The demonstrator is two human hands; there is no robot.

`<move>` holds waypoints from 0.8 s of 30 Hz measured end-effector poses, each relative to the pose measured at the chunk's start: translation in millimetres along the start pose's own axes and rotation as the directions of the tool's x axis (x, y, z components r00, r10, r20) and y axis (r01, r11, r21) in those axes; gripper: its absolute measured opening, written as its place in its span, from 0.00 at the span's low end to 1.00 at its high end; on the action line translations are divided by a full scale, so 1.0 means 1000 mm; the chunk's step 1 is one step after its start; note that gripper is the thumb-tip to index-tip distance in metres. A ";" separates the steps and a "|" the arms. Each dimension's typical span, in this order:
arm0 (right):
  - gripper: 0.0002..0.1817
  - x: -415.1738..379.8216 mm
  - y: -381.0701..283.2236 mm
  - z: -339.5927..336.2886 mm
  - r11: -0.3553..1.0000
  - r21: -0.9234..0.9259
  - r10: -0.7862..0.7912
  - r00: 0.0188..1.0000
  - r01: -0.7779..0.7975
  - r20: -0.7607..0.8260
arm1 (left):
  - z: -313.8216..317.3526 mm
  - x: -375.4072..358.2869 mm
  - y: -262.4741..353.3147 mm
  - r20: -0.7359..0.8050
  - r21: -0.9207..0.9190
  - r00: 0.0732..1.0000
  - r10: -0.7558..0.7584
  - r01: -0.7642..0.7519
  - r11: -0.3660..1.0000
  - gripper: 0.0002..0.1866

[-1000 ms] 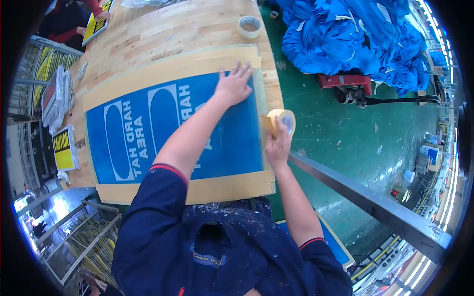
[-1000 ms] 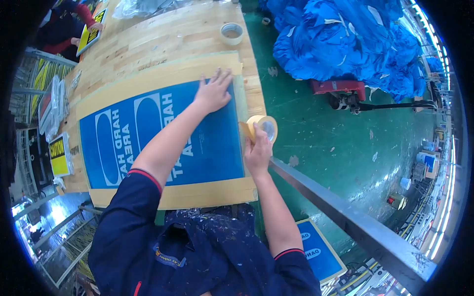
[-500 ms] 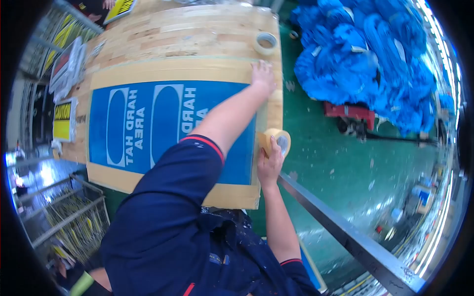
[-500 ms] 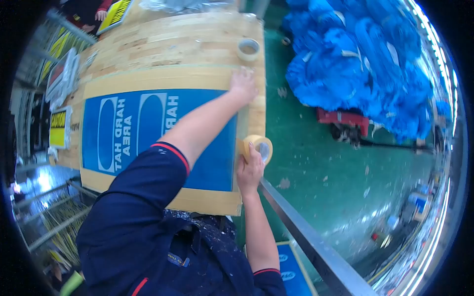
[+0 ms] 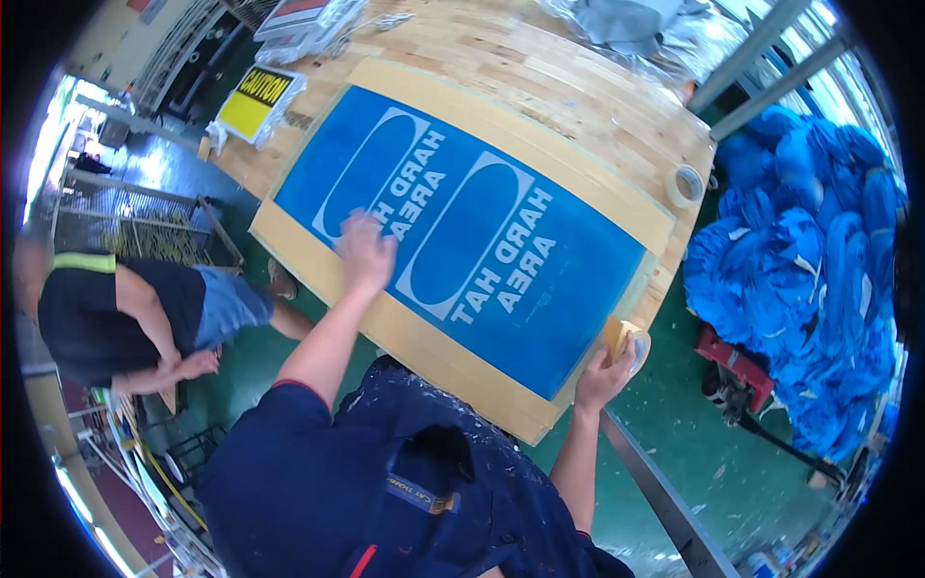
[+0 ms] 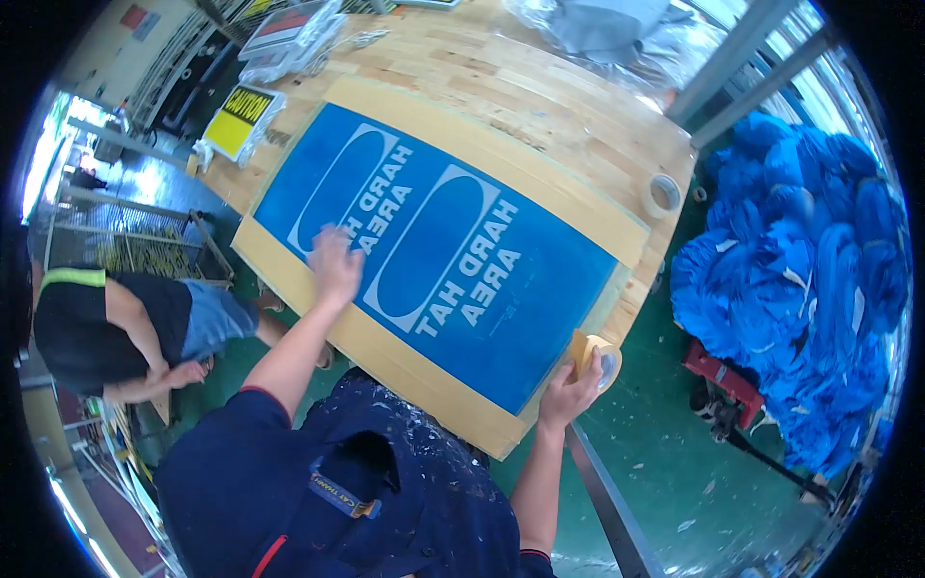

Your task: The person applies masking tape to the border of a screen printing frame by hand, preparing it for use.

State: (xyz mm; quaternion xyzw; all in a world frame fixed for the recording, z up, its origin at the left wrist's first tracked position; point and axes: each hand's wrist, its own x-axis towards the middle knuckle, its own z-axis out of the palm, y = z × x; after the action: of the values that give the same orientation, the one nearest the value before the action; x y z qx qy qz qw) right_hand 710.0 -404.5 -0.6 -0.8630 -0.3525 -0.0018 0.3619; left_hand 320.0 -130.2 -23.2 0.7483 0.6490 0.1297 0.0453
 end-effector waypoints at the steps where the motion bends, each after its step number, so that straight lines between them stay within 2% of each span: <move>1: 0.27 0.008 -0.007 0.005 0.998 0.039 -0.039 0.998 0.041 -0.039 | 0.016 -0.023 -0.066 -0.162 0.090 0.982 -0.097 0.113 0.990 0.33; 2: 0.27 0.019 -0.021 0.007 0.997 0.062 -0.047 0.998 0.049 -0.035 | -0.006 -0.047 -0.094 -0.122 0.192 0.937 -0.329 0.347 0.918 0.34; 3: 0.27 0.035 -0.038 0.009 0.995 0.083 -0.054 0.998 0.057 -0.032 | -0.026 -0.065 -0.099 -0.089 0.118 0.820 -0.566 0.573 0.811 0.38; 4: 0.26 0.050 -0.053 0.016 0.993 0.104 -0.060 0.998 0.063 -0.032 | -0.048 -0.083 -0.102 -0.050 0.071 0.645 -0.763 0.764 0.641 0.41; 5: 0.26 0.067 -0.057 0.028 0.984 0.129 -0.119 0.993 0.120 -0.010 | 0.003 -0.127 -0.190 0.121 -0.115 0.621 -0.774 0.783 0.611 0.45; 6: 0.26 0.083 -0.058 0.041 0.974 0.150 -0.171 0.985 0.168 0.009 | 0.045 -0.164 -0.265 0.287 -0.275 0.579 -0.763 0.813 0.514 0.49; 7: 0.27 0.097 -0.064 0.053 0.965 0.087 -0.250 0.968 0.248 0.010 | 0.018 -0.168 -0.216 0.538 -0.292 0.329 -0.776 0.936 0.195 0.51; 8: 0.27 0.115 -0.070 0.067 0.945 0.022 -0.325 0.945 0.325 0.014 | -0.017 -0.169 -0.156 0.720 -0.167 0.038 -0.693 0.978 -0.121 0.53; 10: 0.29 0.154 -0.074 0.109 0.887 -0.101 -0.449 0.893 0.450 0.032 | 0.006 -0.207 -0.142 0.858 -0.340 0.225 -0.462 0.923 -0.182 0.52; 12: 0.30 0.192 -0.088 0.134 0.863 -0.127 -0.470 0.869 0.489 0.154 | -0.003 -0.207 -0.080 0.877 -0.420 0.319 -0.359 0.872 -0.252 0.51; 15: 0.31 0.216 -0.109 0.165 0.762 -0.125 -0.586 0.759 0.636 0.284 | -0.024 -0.199 -0.030 0.888 -0.425 0.454 -0.076 0.743 -0.517 0.49; 17: 0.31 0.212 -0.127 0.179 0.673 -0.117 -0.637 0.652 0.731 0.411 | -0.035 -0.192 -0.012 0.902 -0.422 0.404 -0.148 0.763 -0.490 0.46; 18: 0.29 0.207 -0.133 0.180 0.609 -0.076 -0.673 0.565 0.790 0.477 | -0.036 -0.190 -0.007 0.907 -0.420 0.381 -0.181 0.772 -0.478 0.45; 20: 0.28 0.206 -0.153 0.162 0.576 0.211 -0.801 0.493 0.789 0.340 | -0.028 -0.195 -0.016 0.909 -0.414 0.389 -0.150 0.802 -0.430 0.41; 23: 0.27 0.237 -0.110 0.172 0.805 0.223 -0.587 0.792 0.550 0.168 | -0.024 -0.186 -0.016 0.908 -0.419 0.375 -0.186 0.823 -0.383 0.37; 24: 0.26 0.255 -0.094 0.169 0.838 0.004 -0.543 0.833 0.546 0.107 | -0.024 -0.183 -0.016 0.905 -0.424 0.381 -0.187 0.832 -0.359 0.37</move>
State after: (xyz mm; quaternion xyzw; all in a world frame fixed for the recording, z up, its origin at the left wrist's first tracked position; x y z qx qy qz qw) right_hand 802.1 -97.8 -0.4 -0.7308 -0.6016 -0.0649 0.3160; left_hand 276.1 -310.5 -28.8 0.0601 0.6084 0.2854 0.7381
